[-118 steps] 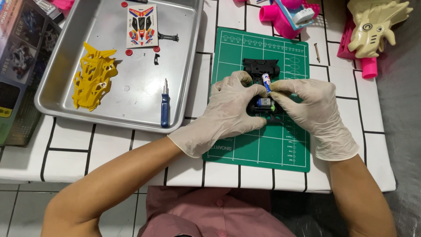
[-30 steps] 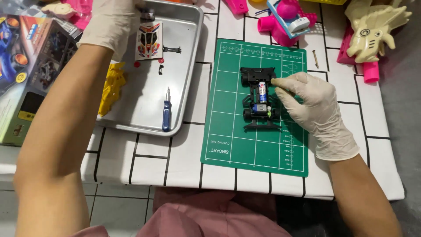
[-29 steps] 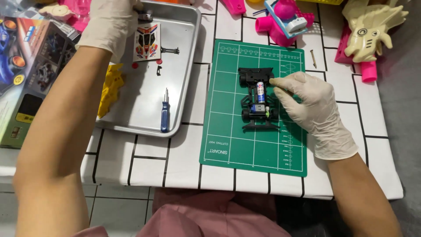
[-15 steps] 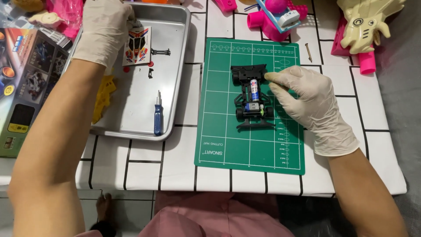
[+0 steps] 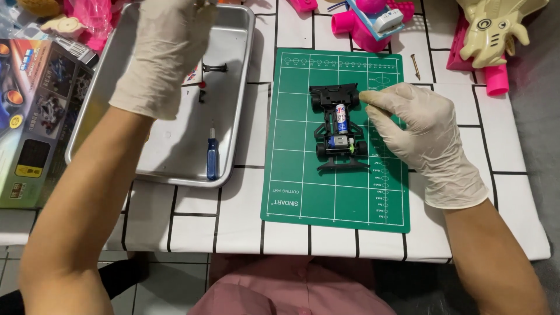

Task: Assembling a mini 4WD toy car by installing batteries and attaching the plastic body shell to the chassis.

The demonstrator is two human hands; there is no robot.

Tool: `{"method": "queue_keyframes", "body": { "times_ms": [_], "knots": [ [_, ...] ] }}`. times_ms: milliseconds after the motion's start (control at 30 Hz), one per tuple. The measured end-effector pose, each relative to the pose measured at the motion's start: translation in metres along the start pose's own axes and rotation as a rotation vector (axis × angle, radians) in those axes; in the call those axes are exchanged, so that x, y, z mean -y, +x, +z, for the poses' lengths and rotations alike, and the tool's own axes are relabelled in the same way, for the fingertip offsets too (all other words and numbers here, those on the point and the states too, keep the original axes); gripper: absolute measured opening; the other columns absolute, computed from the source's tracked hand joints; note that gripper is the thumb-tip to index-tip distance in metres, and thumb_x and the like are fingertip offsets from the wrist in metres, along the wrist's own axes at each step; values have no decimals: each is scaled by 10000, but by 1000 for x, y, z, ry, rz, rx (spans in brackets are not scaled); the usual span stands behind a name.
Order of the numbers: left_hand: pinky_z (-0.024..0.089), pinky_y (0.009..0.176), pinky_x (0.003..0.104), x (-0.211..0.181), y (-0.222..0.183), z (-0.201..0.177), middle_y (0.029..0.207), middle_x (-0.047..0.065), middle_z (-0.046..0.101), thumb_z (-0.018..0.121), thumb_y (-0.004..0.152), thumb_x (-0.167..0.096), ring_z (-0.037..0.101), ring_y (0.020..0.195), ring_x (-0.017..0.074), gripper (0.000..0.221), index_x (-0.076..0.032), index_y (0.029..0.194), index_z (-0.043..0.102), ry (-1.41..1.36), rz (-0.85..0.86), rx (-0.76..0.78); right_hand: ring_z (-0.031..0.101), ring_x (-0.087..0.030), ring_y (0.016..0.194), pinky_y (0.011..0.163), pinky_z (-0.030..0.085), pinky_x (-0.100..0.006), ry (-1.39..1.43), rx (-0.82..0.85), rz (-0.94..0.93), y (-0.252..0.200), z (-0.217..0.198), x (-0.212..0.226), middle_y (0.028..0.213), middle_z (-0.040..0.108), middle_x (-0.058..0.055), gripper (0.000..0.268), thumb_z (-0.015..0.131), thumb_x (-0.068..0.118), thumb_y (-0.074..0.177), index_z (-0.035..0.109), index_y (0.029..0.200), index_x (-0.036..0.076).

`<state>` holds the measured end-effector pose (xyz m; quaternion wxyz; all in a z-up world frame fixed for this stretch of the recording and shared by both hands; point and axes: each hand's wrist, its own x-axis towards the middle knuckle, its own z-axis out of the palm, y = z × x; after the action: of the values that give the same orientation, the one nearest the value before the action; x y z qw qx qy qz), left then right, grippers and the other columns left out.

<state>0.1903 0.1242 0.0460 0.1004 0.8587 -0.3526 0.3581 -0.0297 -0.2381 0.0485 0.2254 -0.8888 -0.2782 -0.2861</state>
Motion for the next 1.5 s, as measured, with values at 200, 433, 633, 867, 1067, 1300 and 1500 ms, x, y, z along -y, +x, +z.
{"method": "queue_keyframes", "body": {
  "times_ms": [200, 433, 633, 867, 1067, 1300, 1500],
  "knots": [
    [500, 661, 346, -118, 6, -49, 1010, 155, 649, 638, 970, 172, 573, 784, 223, 389, -17, 1307, 591, -666, 49, -60, 697, -287, 844, 757, 573, -383, -3, -10, -36, -1, -1, -1, 1025, 751, -172, 171, 758, -44, 1029, 753, 1198, -11],
    [637, 818, 303, -175, -22, -51, 1209, 57, 715, 740, 987, 93, 754, 961, 194, 446, -110, 1320, 523, -708, 19, -32, 705, -300, 864, 807, 588, -379, 56, -42, 6, 5, -1, 11, 1069, 753, -210, 193, 722, -124, 1015, 738, 1196, -58],
    [539, 643, 400, -189, -34, -51, 1087, 53, 778, 683, 1027, -161, 735, 902, 272, 393, -122, 1388, 533, -339, 114, 133, 741, -303, 897, 817, 608, -366, 85, -80, 15, 10, 7, 24, 1070, 762, -213, 182, 747, -118, 1006, 720, 1181, -78],
    [492, 609, 283, -200, -29, -61, 943, 10, 705, 667, 1067, -167, 702, 831, 174, 109, -103, 1154, 680, -54, 251, -123, 763, -308, 923, 840, 619, -373, 158, -25, -27, 8, 12, 33, 1074, 764, -190, 298, 842, 10, 928, 695, 1180, -52],
    [499, 628, 280, -203, -26, -64, 928, 9, 711, 640, 1070, -155, 700, 816, 169, 80, -85, 1060, 676, -96, 244, -183, 734, -299, 803, 790, 628, -382, 208, -41, -46, 11, 18, 39, 937, 742, -187, 231, 830, -16, 905, 698, 1084, -78],
    [575, 745, 297, -207, -33, -58, 1107, 56, 767, 638, 1083, -179, 753, 965, 192, 186, -51, 1203, 699, -152, 211, -143, 747, -344, 858, 821, 608, -402, 136, -65, -28, 15, 11, 41, 970, 746, -222, 197, 834, -51, 909, 707, 1055, -91],
    [559, 771, 448, -218, -46, -53, 1164, 174, 650, 935, 684, -620, 678, 947, 351, 1014, -15, 1382, 517, -311, -70, 275, 751, -292, 903, 835, 597, -364, 33, -73, 14, 9, 10, 19, 1020, 774, -198, 171, 872, -66, 944, 754, 1068, -69]
  ]
}}
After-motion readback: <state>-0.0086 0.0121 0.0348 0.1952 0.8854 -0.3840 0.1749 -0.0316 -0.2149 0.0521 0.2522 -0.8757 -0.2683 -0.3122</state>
